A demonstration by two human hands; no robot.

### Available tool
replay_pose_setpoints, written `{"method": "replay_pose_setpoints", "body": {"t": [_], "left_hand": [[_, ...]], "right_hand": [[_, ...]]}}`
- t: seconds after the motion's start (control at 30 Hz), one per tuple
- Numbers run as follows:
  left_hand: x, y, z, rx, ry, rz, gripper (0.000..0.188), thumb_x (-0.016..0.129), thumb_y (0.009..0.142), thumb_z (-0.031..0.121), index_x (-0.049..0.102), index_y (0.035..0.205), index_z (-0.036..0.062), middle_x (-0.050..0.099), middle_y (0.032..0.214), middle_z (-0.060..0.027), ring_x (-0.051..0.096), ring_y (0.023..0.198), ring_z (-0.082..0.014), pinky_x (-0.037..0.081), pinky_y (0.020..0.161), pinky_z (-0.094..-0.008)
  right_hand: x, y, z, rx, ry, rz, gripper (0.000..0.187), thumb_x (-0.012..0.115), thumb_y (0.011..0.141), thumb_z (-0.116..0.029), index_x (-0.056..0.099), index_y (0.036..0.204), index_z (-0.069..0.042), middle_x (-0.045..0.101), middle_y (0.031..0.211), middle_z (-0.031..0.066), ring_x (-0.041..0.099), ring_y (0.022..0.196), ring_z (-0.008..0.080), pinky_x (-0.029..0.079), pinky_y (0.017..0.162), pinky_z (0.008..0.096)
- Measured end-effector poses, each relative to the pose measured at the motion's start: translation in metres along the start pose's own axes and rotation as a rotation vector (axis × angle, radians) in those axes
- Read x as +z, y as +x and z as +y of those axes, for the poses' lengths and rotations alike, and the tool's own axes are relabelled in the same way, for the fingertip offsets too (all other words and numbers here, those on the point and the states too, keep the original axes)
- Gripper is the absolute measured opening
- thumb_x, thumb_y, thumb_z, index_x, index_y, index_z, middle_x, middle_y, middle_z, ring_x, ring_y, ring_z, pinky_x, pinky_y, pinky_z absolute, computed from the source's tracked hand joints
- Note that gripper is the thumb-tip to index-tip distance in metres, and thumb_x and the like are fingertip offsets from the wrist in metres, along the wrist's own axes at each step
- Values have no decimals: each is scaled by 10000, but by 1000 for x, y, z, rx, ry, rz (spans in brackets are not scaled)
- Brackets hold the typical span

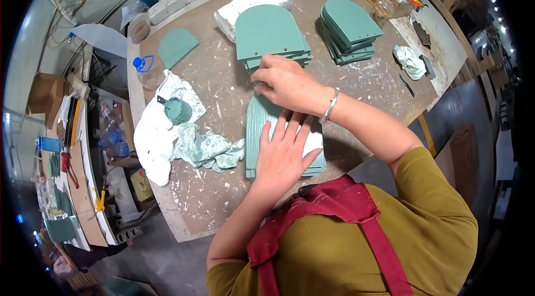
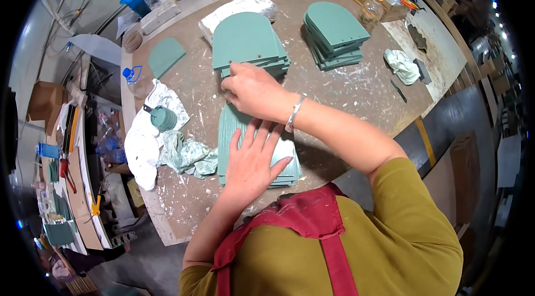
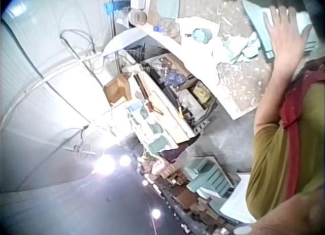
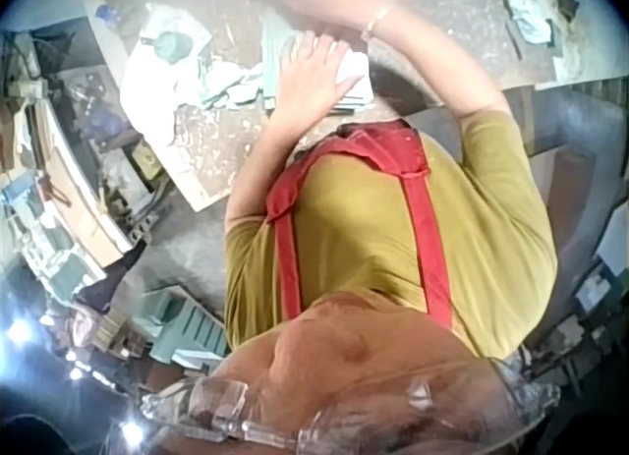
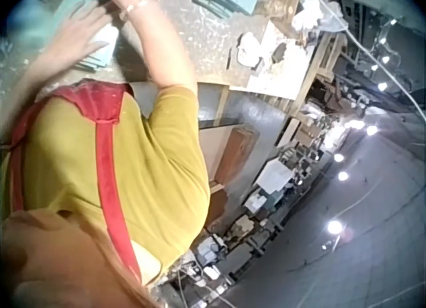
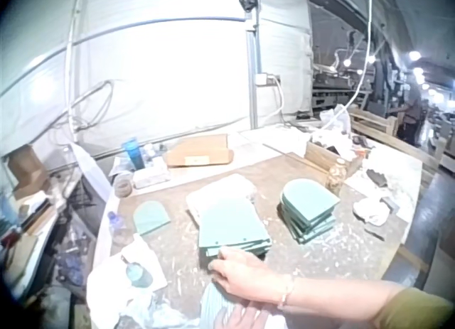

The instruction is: The person wipes green arched wooden panels with a cloth and applies a finishing substance from a container using a foam pad, handling the panels one at a time.

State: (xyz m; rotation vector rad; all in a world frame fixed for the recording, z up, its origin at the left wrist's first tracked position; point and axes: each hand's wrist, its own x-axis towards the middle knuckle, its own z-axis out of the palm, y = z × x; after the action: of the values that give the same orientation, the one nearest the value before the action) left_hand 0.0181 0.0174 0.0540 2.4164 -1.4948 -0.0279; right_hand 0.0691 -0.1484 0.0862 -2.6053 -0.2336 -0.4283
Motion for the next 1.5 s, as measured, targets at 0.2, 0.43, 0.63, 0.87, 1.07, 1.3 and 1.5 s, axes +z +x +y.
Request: {"method": "replay_pose_setpoints", "body": {"t": [0.2, 0.43, 0.63, 0.87, 1.07, 1.3, 1.5], "left_hand": [[2, 1, 0, 0, 0, -2, 671, 585, 915, 485, 424, 1475, 152, 365, 1537, -94, 333, 1410, -310, 258, 1115, -540], [1, 1, -1, 2, 8, 6, 661, 590, 911, 483, 443, 1459, 144, 371, 1531, -92, 347, 1397, -312, 272, 1107, -539], [2, 0, 0, 2, 2, 31, 647, 589, 911, 485, 457, 1446, 146, 382, 1524, -93, 357, 1394, -308, 258, 1122, -532], [0, 1, 1, 6, 10, 28, 639, 595, 911, 481, 468, 1432, 132, 397, 1517, -91, 362, 1393, -309, 260, 1119, -532], [1, -1, 0, 14, -25, 44, 643, 605, 909, 474, 466, 1432, 126, 392, 1522, -96, 363, 1393, -322, 259, 1124, -529], [-2, 0, 1, 4, -52, 26, 653, 609, 915, 447, 437, 1449, 114, 373, 1535, -104, 344, 1407, -329, 249, 1130, -536], [-26, 11, -20, -16, -237, 22, 657, 619, 927, 354, 393, 1454, 33, 352, 1539, -176, 324, 1421, -366, 246, 1150, -489]], "right_hand": [[3, 0, 3, -27, -27, 62, 166, 697, 815, -122, 716, 961, -44, 597, 932, 128, 610, 938, 315, 504, 835, 410], [-6, 1, 7, 54, -36, 41, 180, 688, 833, -147, 709, 977, -42, 599, 939, 137, 620, 933, 322, 504, 832, 407], [-7, -3, 9, 115, 1, -26, 196, 670, 850, -171, 714, 992, -43, 622, 963, 144, 626, 946, 334, 501, 847, 420], [-10, 1, -1, 78, 30, -5, 187, 663, 857, -177, 714, 989, -54, 621, 946, 144, 626, 917, 336, 502, 832, 427], [-8, -15, 22, 143, -13, 43, 207, 652, 870, -194, 701, 980, -24, 614, 941, 142, 623, 891, 338, 495, 808, 420], [-36, -82, 32, 420, 125, 157, 213, 658, 866, -178, 692, 1005, -21, 601, 940, 144, 614, 844, 314, 497, 775, 392], [-55, -86, 32, 368, 299, 215, 214, 638, 890, -187, 683, 1026, -29, 609, 982, 151, 621, 878, 328, 504, 789, 397]]}}
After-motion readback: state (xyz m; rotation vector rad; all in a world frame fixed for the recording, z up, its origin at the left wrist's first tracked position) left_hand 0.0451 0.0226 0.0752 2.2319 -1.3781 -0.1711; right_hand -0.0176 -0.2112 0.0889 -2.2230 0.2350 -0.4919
